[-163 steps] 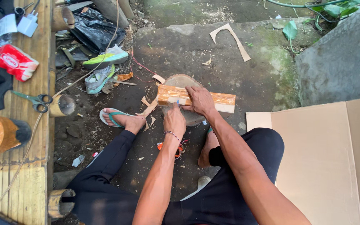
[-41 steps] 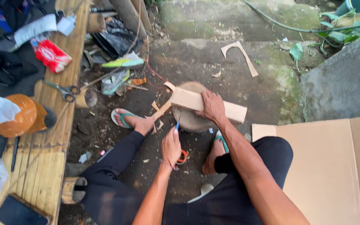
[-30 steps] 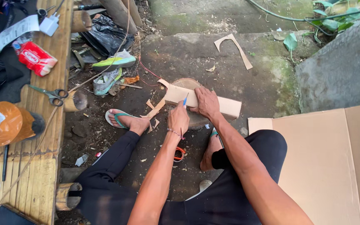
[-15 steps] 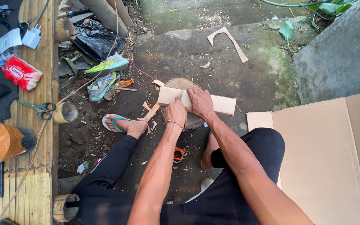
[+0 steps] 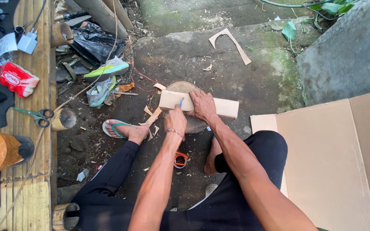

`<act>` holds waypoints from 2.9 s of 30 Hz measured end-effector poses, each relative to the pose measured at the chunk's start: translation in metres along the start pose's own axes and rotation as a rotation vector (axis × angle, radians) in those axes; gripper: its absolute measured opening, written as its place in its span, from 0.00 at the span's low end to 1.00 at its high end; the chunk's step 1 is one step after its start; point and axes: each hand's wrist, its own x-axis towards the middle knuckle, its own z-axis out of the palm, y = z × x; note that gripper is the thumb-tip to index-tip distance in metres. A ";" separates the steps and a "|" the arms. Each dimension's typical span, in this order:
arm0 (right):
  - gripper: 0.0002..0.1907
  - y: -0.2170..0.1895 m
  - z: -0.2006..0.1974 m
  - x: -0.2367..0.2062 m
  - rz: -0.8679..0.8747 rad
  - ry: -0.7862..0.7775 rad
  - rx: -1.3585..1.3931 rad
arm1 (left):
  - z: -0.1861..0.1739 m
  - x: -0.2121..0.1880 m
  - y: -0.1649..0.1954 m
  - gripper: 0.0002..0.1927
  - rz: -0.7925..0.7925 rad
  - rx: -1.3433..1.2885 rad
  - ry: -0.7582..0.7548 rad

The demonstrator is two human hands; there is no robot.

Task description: The person assembles a small cardboard box by folding and taping its edges. They use a utility knife to trim excess cardboard and apply orange tape to secure the seams. The finished box is placed over a cylindrical object.

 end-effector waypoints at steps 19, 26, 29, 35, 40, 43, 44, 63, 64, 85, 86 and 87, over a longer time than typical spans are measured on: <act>0.38 0.000 0.000 0.001 0.033 -0.010 0.007 | 0.019 -0.011 0.000 0.13 0.036 -0.034 0.080; 0.39 -0.005 -0.007 0.006 0.014 0.020 0.009 | 0.015 -0.020 -0.004 0.14 -0.031 -0.094 0.031; 0.39 -0.006 -0.006 0.005 0.040 -0.021 0.017 | 0.018 -0.017 -0.003 0.14 -0.001 -0.078 0.080; 0.40 -0.003 -0.008 0.009 0.027 0.005 0.034 | 0.025 -0.031 -0.026 0.16 -0.039 -0.108 0.015; 0.40 -0.005 -0.008 0.009 0.056 -0.007 0.047 | 0.042 -0.082 -0.075 0.18 -0.101 -0.518 -0.087; 0.38 -0.005 -0.008 0.006 0.013 0.012 0.041 | 0.053 -0.096 -0.091 0.15 -0.293 -1.383 -0.303; 0.37 -0.006 -0.008 0.005 0.020 0.009 0.043 | 0.055 -0.099 -0.094 0.14 -0.397 -1.722 -0.408; 0.40 -0.008 -0.012 0.004 0.016 0.004 0.024 | -0.025 -0.030 -0.026 0.14 0.127 -0.263 0.022; 0.40 -0.008 -0.012 0.004 0.014 0.009 0.023 | -0.026 -0.026 -0.021 0.15 0.082 -0.205 -0.051; 0.41 0.001 -0.001 0.002 0.047 -0.002 0.050 | 0.019 -0.012 0.001 0.17 -0.040 0.004 -0.039; 0.41 0.001 -0.002 0.003 0.058 -0.014 0.048 | 0.020 -0.012 0.000 0.17 -0.047 0.010 -0.050; 0.40 0.001 -0.002 0.003 0.064 -0.028 0.041 | 0.021 -0.011 -0.001 0.17 -0.056 -0.001 -0.056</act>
